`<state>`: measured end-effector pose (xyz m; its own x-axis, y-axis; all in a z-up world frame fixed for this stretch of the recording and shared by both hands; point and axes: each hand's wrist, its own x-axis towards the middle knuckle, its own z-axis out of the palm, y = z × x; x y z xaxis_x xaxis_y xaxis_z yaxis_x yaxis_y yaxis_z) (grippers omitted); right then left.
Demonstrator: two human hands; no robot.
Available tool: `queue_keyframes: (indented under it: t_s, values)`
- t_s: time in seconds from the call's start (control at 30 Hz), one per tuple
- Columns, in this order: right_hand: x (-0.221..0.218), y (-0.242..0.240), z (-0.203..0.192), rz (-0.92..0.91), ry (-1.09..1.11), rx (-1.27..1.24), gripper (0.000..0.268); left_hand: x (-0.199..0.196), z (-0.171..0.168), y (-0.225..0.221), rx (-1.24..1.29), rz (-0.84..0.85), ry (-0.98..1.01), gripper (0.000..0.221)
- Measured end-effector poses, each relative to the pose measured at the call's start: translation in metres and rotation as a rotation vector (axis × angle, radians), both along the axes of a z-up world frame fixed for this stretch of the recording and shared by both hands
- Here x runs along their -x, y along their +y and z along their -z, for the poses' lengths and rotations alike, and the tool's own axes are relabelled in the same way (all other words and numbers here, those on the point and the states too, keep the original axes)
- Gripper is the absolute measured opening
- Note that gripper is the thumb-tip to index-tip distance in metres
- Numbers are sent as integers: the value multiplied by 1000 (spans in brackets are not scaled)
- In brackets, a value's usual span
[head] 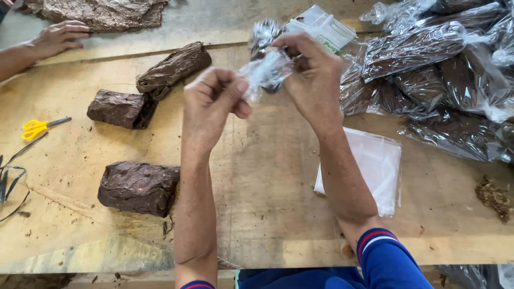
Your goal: The person places dark brown rectangular food blocks into clear plastic bags, seals each bag, and sets it aside. The process is repeated for several blocks on a wooden worktable.
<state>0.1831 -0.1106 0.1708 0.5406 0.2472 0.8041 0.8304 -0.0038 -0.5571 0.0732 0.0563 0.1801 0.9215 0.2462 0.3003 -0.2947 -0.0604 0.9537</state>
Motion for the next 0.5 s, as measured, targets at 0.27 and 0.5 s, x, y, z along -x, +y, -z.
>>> queue_keyframes:
  t_s: [0.27,0.5]
  values:
    - [-7,-12,16,-444,33,-266,21,-19,6,-30,400,396,-23,17]
    - [1,-18,-21,-1161,-110,21,12,-26,34,-21,162,444,-232,15]
